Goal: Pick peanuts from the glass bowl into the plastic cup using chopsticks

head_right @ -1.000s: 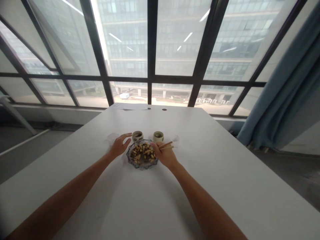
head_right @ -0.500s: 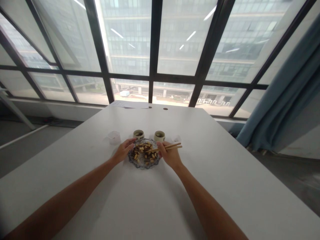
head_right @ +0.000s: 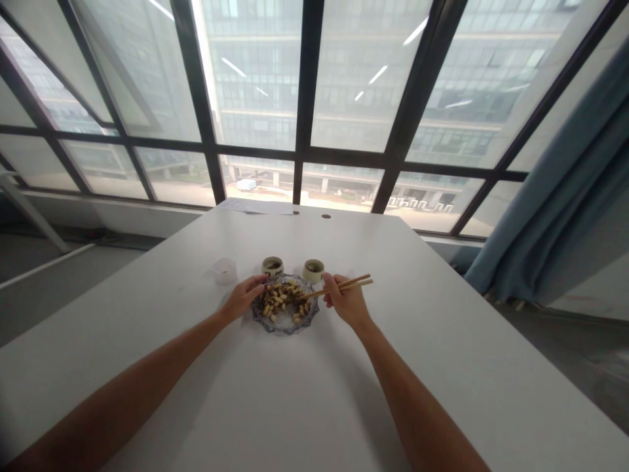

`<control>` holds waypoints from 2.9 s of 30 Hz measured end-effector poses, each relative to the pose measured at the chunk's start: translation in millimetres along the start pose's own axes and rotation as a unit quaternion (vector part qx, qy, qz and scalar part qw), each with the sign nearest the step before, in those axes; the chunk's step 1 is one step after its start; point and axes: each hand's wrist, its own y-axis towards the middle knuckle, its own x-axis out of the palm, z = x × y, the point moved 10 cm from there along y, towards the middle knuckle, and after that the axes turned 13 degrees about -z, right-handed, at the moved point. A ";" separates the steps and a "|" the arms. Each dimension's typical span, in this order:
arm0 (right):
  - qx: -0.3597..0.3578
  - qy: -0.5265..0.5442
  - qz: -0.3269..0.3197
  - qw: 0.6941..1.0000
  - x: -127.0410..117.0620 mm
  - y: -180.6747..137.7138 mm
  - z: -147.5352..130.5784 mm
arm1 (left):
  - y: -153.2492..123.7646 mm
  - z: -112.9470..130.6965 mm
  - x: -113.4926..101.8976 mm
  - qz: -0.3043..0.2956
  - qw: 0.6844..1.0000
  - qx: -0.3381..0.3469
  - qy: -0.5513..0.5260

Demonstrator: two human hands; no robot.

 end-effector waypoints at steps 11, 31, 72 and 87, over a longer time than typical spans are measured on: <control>0.026 0.001 -0.057 0.998 11.0 -6.1 -16.2 | 2.2 -1.1 1.0 -0.002 1.000 0.006 -0.008; -0.126 -0.218 -0.120 0.960 42.8 -16.8 -48.6 | 3.8 -3.0 1.0 -0.001 1.000 0.009 -0.012; -0.050 0.008 -0.011 0.999 7.6 -6.8 0.1 | 3.2 -4.9 0.8 0.005 1.000 0.003 0.016; 0.023 0.277 0.151 0.949 -23.3 -4.2 61.2 | -26.9 71.9 -64.2 0.206 0.871 0.104 0.434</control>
